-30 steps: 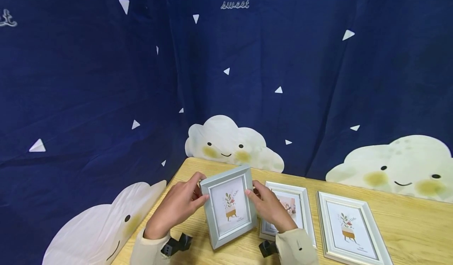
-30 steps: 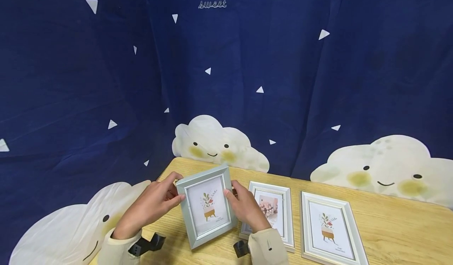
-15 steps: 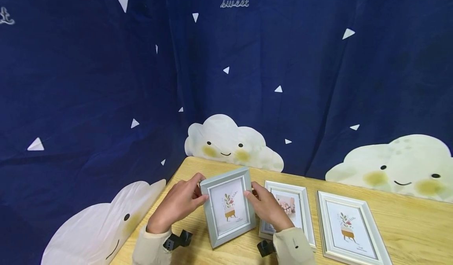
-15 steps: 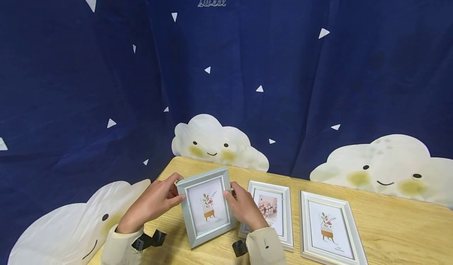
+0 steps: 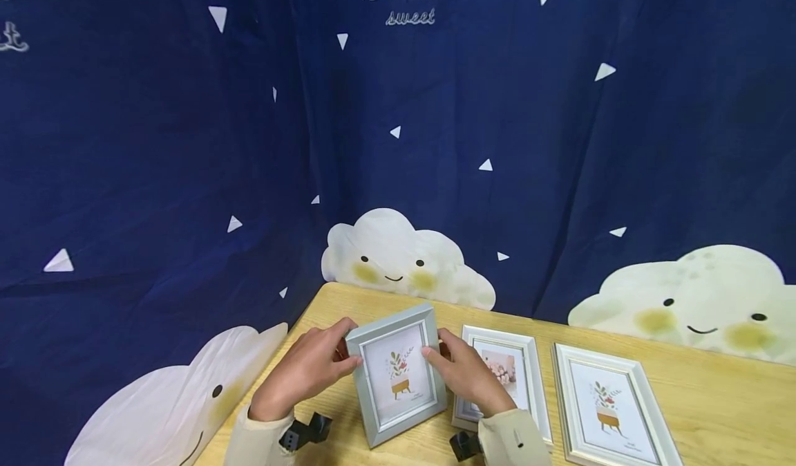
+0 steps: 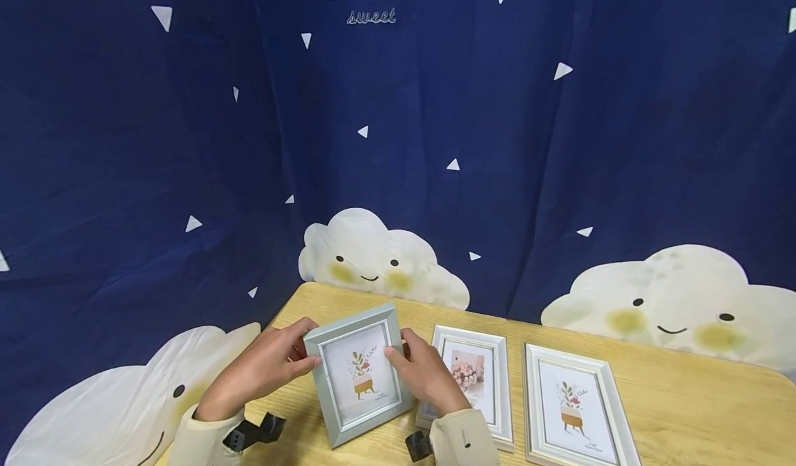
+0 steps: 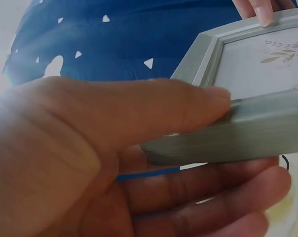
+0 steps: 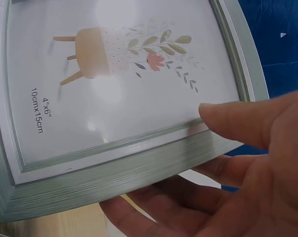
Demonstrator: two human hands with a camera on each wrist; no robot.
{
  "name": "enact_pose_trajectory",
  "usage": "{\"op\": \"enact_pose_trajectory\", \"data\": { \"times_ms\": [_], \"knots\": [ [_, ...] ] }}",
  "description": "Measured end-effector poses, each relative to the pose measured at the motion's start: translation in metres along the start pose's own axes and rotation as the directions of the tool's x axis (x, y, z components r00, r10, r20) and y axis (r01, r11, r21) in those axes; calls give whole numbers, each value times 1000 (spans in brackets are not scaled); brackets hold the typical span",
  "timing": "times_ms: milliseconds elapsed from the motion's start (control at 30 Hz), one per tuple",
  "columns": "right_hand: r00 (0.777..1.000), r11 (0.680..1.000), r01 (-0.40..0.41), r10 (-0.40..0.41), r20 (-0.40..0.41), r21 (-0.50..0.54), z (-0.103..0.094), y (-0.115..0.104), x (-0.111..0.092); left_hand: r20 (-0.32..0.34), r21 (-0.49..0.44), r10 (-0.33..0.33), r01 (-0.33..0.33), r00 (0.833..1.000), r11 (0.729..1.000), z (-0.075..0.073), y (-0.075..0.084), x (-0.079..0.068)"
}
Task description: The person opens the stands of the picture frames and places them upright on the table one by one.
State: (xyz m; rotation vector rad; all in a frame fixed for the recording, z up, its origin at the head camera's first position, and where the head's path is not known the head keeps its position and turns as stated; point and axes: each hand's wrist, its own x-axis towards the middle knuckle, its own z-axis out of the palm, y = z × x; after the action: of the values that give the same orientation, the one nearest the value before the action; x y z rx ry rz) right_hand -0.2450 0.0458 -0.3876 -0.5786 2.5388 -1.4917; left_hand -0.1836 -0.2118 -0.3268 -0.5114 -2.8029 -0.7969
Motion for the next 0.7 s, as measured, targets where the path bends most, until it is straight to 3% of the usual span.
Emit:
{"op": "enact_pose_trajectory", "data": {
  "times_ms": [100, 400, 567, 700],
  "knots": [
    [999, 1000, 8, -9, -45, -13, 0, -3, -2, -16, 14, -14, 14, 1000, 1000, -1, 2, -1],
    [973, 997, 76, -75, -220, -3, -7, -22, -10, -190, 95, -70, 90, 979, 991, -12, 27, -14],
    [965, 995, 97, -90, -246, 16, -10, -27, -13, -223, 126, -72, 102, 972, 987, -15, 39, -22],
    [961, 993, 114, -105, -257, 21, -10, -30, -15, -214, 98, -86, 109, 973, 989, -16, 45, -26]
  ]
}}
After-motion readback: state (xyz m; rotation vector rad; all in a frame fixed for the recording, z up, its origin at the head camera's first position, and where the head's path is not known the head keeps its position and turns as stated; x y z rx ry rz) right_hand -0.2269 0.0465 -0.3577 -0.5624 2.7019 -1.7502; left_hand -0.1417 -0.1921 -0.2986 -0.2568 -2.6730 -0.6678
